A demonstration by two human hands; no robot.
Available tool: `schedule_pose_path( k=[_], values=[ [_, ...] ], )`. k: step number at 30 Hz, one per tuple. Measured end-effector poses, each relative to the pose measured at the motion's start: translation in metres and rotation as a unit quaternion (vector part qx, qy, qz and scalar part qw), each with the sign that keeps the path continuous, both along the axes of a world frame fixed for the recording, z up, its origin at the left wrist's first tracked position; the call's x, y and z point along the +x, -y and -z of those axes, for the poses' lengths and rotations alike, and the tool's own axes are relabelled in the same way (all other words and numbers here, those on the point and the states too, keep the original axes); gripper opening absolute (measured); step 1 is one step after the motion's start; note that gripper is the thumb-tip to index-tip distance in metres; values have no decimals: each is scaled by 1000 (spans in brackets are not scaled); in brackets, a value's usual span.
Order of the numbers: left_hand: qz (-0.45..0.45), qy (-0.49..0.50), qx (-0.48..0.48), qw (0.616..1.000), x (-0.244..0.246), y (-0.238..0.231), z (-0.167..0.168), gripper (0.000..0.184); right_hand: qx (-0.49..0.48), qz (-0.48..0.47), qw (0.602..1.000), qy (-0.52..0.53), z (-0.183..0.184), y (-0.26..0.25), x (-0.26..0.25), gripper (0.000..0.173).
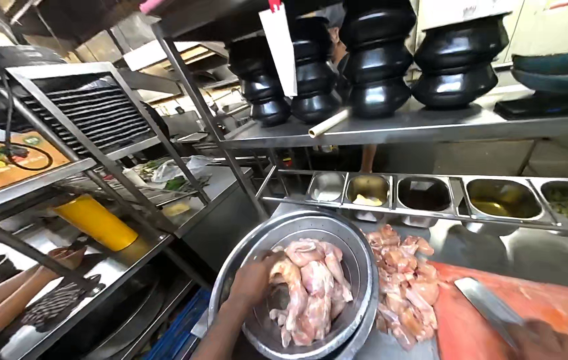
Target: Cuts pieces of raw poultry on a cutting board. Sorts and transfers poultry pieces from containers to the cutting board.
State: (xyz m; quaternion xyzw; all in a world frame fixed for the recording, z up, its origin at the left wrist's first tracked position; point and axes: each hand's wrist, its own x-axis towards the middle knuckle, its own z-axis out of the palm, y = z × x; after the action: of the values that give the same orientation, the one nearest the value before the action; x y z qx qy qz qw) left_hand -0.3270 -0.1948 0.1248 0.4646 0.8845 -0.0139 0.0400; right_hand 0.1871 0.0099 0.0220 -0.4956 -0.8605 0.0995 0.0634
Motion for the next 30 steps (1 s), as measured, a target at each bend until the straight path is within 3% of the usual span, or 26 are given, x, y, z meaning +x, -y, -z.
schedule_pose_path(
  k=[2, 4, 6, 8, 12, 15, 19, 24, 28, 30],
  values=[
    [18, 2, -20, 1000, 4, 0, 2, 63, -24, -77, 994, -79, -50, 19, -94, 49],
    [25, -32, -22, 999, 18, -4, 5, 65, -84, -159, 975, -129, -74, 45, -200, 54],
    [64, -58, 30, 996, 33, -13, 19, 44, -132, -217, 963, -92, -80, 68, -284, 69],
    [110, -68, 65, 989, 30, -15, 37, 33, -170, -210, 962, -37, -69, 85, -331, 87],
    [163, -24, 83, 983, -10, 4, 43, 47, -176, -199, 964, -32, -64, 83, -353, 99],
    [230, -92, 97, 964, -12, 7, 48, 48, -154, -207, 964, -58, -57, 75, -359, 87],
    [244, -161, 19, 956, 17, -10, 40, 52, -103, -219, 967, -81, -41, 64, -367, 68],
    [265, -179, -28, 947, 7, -12, 36, 63, -57, -264, 962, -46, -44, 60, -373, 61],
    [258, -179, 39, 949, -14, -7, 36, 52, -33, -269, 960, -75, -58, 70, -367, 62],
    [211, -163, 106, 958, -23, 0, 36, 55, -45, -264, 959, -97, -52, 68, -364, 63]
  ],
)
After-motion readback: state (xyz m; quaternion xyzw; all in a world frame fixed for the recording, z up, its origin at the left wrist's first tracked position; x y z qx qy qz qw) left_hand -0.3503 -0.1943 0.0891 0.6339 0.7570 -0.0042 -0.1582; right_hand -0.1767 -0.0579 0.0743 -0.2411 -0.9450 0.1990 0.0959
